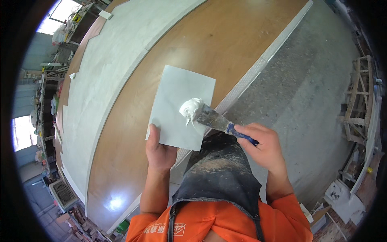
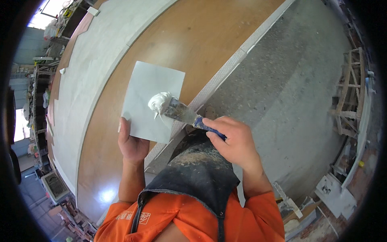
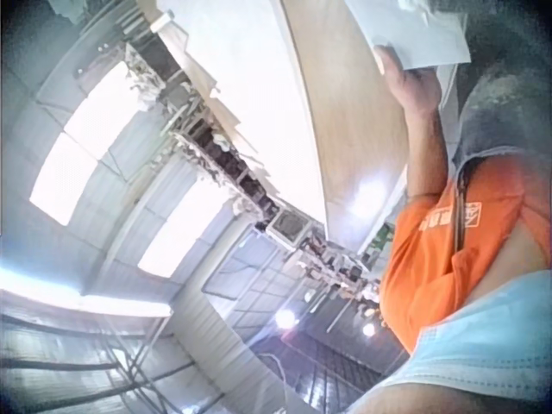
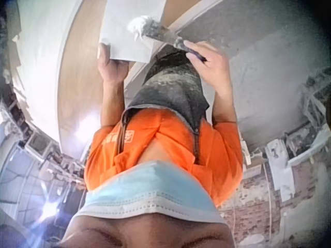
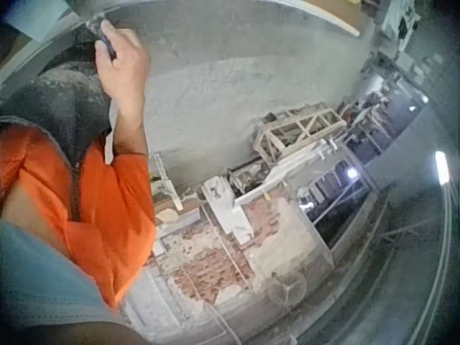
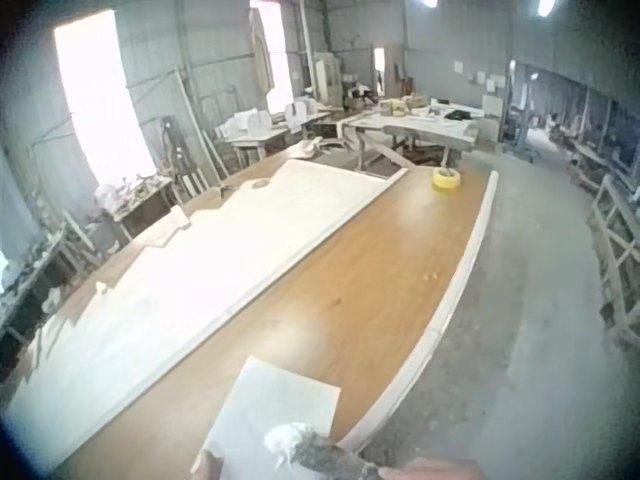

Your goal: The person scoops white adhesive from a tube onto a small white tile, then uses a putty knife to spread the adhesive along the edge of a large curved wooden board. The person repeatedly applies adhesive to the board edge and smooths it with the knife.

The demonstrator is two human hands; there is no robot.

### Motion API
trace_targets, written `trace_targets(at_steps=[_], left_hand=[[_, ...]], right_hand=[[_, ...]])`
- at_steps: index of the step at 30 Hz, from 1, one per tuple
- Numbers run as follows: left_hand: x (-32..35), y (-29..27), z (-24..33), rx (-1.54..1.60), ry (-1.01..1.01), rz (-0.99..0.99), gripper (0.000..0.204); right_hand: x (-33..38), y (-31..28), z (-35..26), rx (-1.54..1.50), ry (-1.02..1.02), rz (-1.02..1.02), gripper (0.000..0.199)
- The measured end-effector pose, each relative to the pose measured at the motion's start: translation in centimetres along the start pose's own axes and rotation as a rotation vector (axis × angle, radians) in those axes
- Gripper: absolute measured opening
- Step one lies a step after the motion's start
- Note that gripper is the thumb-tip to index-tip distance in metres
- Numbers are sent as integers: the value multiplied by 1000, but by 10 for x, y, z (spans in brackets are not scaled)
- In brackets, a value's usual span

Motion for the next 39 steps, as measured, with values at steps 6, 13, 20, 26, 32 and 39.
trace_targets(at_steps=[6, 13, 20, 26, 32, 39], left_hand=[[12, -30, -3, -102, 44, 120, 58], [11, -23, 3, -179, 23, 148, 64], [12, -19, -2, -170, -15, 139, 60], [11, -19, -1, -199, -8, 188, 60], [6, -10, 1, -221, 10, 218, 59], [7, -7, 1, -223, 11, 228, 62]], right_hand=[[22, -34, 57, 34, 197, 189, 35], [0, -41, 205, -941, 319, 738, 46], [-40, -30, 236, -953, 222, 908, 46], [-51, -25, 249, -926, 204, 932, 45], [-45, -15, 245, -886, 250, 899, 47], [-27, 5, 254, -915, 291, 932, 47]])
Point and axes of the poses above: each hand's wrist, its own x-axis away from the middle knuckle, its own y-axis out of the palm, z = x × y, the point moved 9 cm from there along -x, towards the middle knuckle, and after that the axes turned 12 degrees about -x, right-handed, at the moved point
